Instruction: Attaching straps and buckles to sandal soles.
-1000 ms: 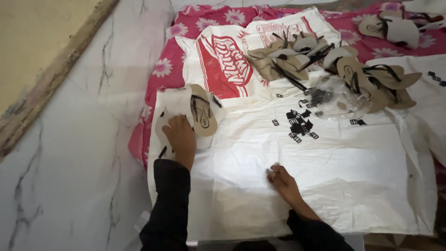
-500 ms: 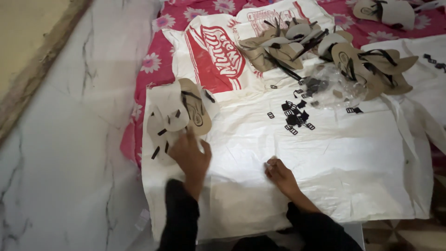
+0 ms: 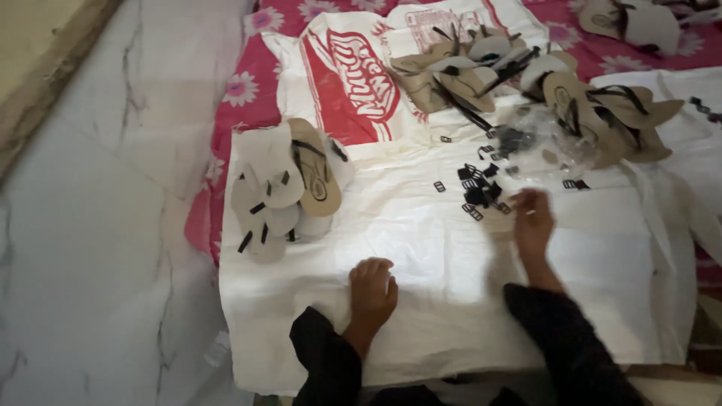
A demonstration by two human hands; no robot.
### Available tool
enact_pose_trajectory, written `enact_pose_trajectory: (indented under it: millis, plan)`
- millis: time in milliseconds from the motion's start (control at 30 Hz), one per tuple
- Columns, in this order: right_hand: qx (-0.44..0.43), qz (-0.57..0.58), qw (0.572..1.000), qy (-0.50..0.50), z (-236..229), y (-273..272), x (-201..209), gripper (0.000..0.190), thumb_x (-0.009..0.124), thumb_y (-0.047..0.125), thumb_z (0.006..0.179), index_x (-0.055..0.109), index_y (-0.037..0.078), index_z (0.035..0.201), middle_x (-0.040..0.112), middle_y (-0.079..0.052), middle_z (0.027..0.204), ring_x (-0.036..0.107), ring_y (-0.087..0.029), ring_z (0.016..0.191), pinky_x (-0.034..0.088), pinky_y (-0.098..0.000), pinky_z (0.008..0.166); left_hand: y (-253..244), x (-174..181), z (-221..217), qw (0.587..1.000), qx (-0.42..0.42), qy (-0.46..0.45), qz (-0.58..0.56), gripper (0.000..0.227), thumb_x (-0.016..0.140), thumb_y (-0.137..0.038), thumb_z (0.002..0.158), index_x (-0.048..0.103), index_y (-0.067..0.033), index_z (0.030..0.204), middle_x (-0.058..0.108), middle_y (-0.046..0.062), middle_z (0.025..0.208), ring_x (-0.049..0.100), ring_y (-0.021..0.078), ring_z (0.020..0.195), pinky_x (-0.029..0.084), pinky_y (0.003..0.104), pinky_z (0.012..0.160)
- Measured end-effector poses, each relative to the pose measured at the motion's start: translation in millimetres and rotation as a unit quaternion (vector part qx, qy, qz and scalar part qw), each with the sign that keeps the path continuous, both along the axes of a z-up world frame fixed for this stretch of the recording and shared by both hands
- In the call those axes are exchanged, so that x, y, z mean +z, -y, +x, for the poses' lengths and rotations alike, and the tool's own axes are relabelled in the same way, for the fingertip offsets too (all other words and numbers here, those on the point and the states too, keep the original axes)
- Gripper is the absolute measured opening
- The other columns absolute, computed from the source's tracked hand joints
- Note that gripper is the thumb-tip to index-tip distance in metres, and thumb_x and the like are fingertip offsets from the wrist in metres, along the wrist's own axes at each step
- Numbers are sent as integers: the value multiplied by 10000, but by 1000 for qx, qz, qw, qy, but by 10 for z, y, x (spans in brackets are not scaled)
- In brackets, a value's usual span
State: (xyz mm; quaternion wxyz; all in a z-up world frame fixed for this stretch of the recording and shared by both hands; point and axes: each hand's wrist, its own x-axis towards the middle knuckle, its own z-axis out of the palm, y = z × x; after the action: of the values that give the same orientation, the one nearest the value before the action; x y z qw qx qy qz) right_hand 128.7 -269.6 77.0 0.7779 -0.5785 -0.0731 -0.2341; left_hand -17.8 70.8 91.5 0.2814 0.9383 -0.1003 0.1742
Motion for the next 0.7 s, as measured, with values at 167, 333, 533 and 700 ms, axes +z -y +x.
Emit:
enact_pose_trajectory:
  millis: [167, 333, 533, 700]
  plan:
    - [-381, -484, 786, 57, 744, 938, 60, 346, 680, -98, 929, 594, -41, 1259, 648, -187, 1092, 605, -334, 893, 494, -433, 797, 33, 240, -64, 996, -27, 46, -70, 263, 581, -56, 825, 643, -44, 1080, 658, 118, 1086, 574, 320, 1085, 384, 438, 1020]
    - [-450, -518, 728, -6, 1600, 2383, -796, 343, 699, 36, 1012, 558, -137, 1273, 629, -297, 1142, 604, -433, 967, 479, -482, 880, 6, 46, -26, 997, -13, 50, -64, 289, 629, -73, 827, 633, -69, 1115, 646, 108, 1148, 574, 318, 1138, 383, 434, 1040]
    - [-198, -331, 921, -53, 2023, 3551, -1534, 211, 599, 150, 1133, 461, 9, 1209, 606, -93, 1106, 552, -215, 905, 415, -376, 1028, -26, 104, 6, 997, -19, 0, -77, 253, 614, -99, 840, 643, -78, 1091, 639, 111, 1149, 562, 318, 1099, 381, 431, 981]
    - [-209, -704, 670, -106, 1795, 3058, -856, 136, 765, 97, 999, 761, 33, 1119, 746, -50, 1071, 574, -272, 1192, 220, -398, 1247, -19, 132, 41, 996, -22, -8, -85, 253, 605, -78, 842, 623, -89, 1095, 627, 107, 1110, 554, 318, 1064, 390, 433, 964]
